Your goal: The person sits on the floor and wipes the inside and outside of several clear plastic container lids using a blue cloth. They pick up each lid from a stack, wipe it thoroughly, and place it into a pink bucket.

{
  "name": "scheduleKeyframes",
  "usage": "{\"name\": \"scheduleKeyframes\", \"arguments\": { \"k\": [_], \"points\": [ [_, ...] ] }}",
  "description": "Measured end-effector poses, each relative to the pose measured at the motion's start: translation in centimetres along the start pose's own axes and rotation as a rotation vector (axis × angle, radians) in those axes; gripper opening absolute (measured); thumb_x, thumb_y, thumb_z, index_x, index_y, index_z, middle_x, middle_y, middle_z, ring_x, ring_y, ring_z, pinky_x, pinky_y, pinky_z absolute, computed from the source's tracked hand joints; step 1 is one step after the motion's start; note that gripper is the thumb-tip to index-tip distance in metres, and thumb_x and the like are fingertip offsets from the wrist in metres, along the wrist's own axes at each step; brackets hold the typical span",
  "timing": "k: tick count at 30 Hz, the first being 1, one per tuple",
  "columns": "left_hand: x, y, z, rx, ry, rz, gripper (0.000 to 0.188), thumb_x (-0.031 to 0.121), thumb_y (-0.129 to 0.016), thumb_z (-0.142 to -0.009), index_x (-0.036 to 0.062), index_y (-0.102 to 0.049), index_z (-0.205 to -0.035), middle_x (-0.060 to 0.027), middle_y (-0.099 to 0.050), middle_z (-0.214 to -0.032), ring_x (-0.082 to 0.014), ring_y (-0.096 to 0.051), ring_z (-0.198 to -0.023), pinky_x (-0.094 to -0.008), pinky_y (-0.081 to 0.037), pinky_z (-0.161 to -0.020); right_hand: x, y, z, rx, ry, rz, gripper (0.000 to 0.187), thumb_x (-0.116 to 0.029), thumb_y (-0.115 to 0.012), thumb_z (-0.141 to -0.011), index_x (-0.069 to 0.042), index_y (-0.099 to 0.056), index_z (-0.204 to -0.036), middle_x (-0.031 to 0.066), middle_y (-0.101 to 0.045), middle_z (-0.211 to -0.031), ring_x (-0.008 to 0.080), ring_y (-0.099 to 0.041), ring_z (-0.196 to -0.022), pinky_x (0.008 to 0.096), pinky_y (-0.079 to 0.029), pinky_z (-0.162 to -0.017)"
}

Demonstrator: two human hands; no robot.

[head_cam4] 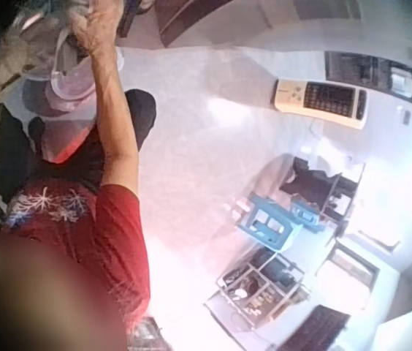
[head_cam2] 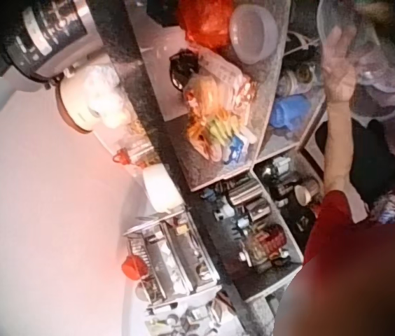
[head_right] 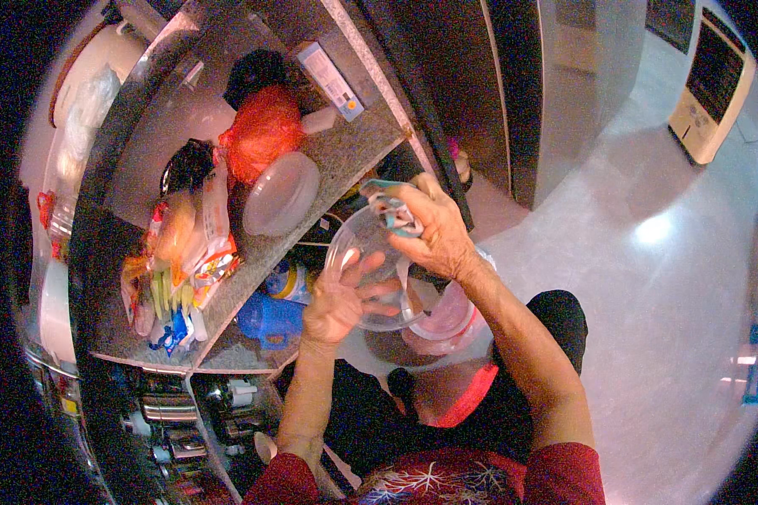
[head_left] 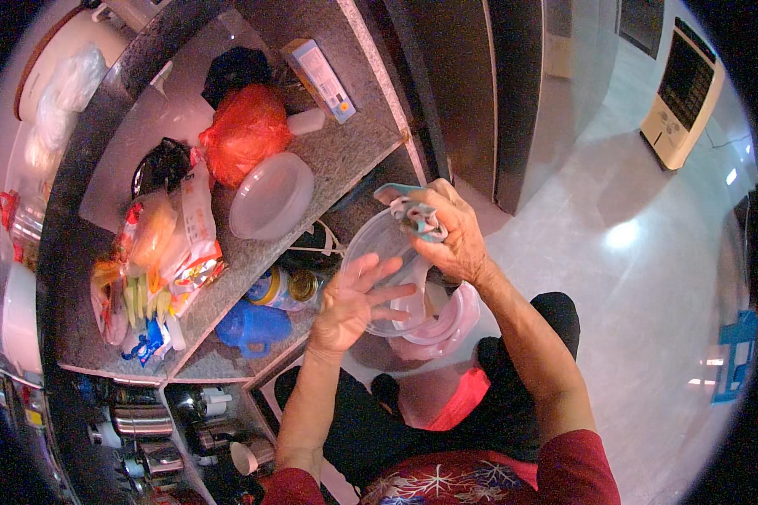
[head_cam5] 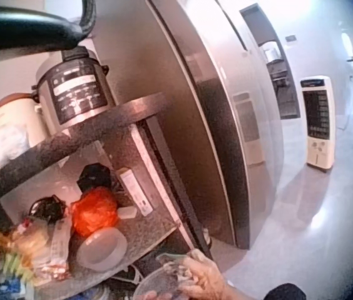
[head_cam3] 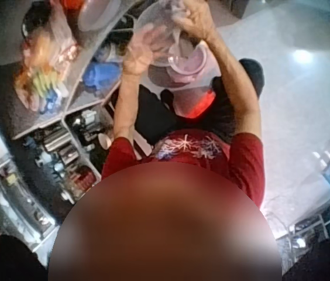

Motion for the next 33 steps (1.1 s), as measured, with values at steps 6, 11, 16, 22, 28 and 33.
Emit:
{"name": "scheduleKeyframes", "arguments": {
  "k": [6, 11, 16, 22, 28, 33],
  "points": [
    [1.4, 2.2, 1.1, 0.098, 0.026, -0.561, 0.049, 0.001, -0.073, -0.075, 0.0033, -0.054, -0.120, -0.0101, -0.059, -0.115, -0.0255, -0.057, -0.107, -0.0410, -0.054, -0.083, -7.1, -4.5, 2.5, -0.239, 0.447, 0.229, 0.042, -0.037, -0.074, -0.060, -0.020, -0.061, -0.097, 0.0102, -0.048, -0.090, 0.0298, -0.054, -0.085, 0.0388, -0.046, -0.069],
    [1.0, 2.1, 1.2, 0.161, -0.121, -0.701, 0.034, 0.007, -0.076, -0.074, 0.0043, -0.064, -0.105, -0.0001, -0.062, -0.106, -0.0107, -0.058, -0.096, -0.0286, -0.048, -0.084, -6.9, -6.3, 3.6, -0.252, 0.491, 0.299, 0.043, -0.035, -0.072, -0.061, -0.022, -0.060, -0.100, 0.0106, -0.051, -0.104, 0.0295, -0.051, -0.099, 0.0438, -0.039, -0.084],
    [-1.2, 2.9, 0.3, 0.250, 0.013, -0.384, 0.049, 0.000, -0.070, -0.080, 0.0058, -0.053, -0.125, -0.0057, -0.059, -0.117, -0.0187, -0.061, -0.102, -0.0306, -0.055, -0.082, -4.5, -4.1, 2.1, -0.052, 0.352, 0.292, 0.047, -0.035, -0.071, -0.062, -0.016, -0.060, -0.103, 0.0123, -0.051, -0.114, 0.0323, -0.049, -0.107, 0.0465, -0.036, -0.088],
    [-0.5, 2.3, 0.0, 0.216, -0.078, -0.210, 0.064, -0.004, -0.062, -0.084, 0.0122, -0.036, -0.140, -0.0182, -0.046, -0.138, -0.0390, -0.059, -0.108, -0.0442, -0.060, -0.076, 3.6, -0.2, 1.9, 0.301, -0.162, 0.179, 0.044, -0.024, -0.069, -0.068, -0.010, -0.059, -0.109, 0.0127, -0.052, -0.110, 0.0334, -0.049, -0.104, 0.0433, -0.038, -0.085],
    [-0.4, 2.9, 0.4, 0.271, -0.121, -0.216, 0.063, -0.002, -0.064, -0.083, 0.0127, -0.038, -0.138, -0.0123, -0.049, -0.134, -0.0262, -0.059, -0.111, -0.0391, -0.057, -0.084, -0.8, -3.4, 1.5, 0.266, 0.006, 0.337, 0.051, -0.026, -0.068, -0.070, -0.006, -0.055, -0.115, 0.0154, -0.051, -0.122, 0.0353, -0.047, -0.115, 0.0467, -0.037, -0.096],
    [-0.5, 6.4, 1.8, 0.390, -0.211, -0.652, 0.060, 0.001, -0.071, -0.078, 0.0128, -0.046, -0.131, -0.0015, -0.055, -0.123, -0.0152, -0.056, -0.110, -0.0340, -0.051, -0.092, -7.3, -9.6, 3.2, -0.260, 0.357, 0.275, 0.051, -0.030, -0.065, -0.073, -0.013, -0.054, -0.120, 0.0132, -0.049, -0.131, 0.0307, -0.042, -0.129, 0.0501, -0.030, -0.103]
  ]
}}
Point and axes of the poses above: each hand's wrist, its own z-axis away from the middle knuckle, its own y-axis out of the back of the hand, x = y × z, the point moved 10 cm from there along -z, towards the middle knuckle
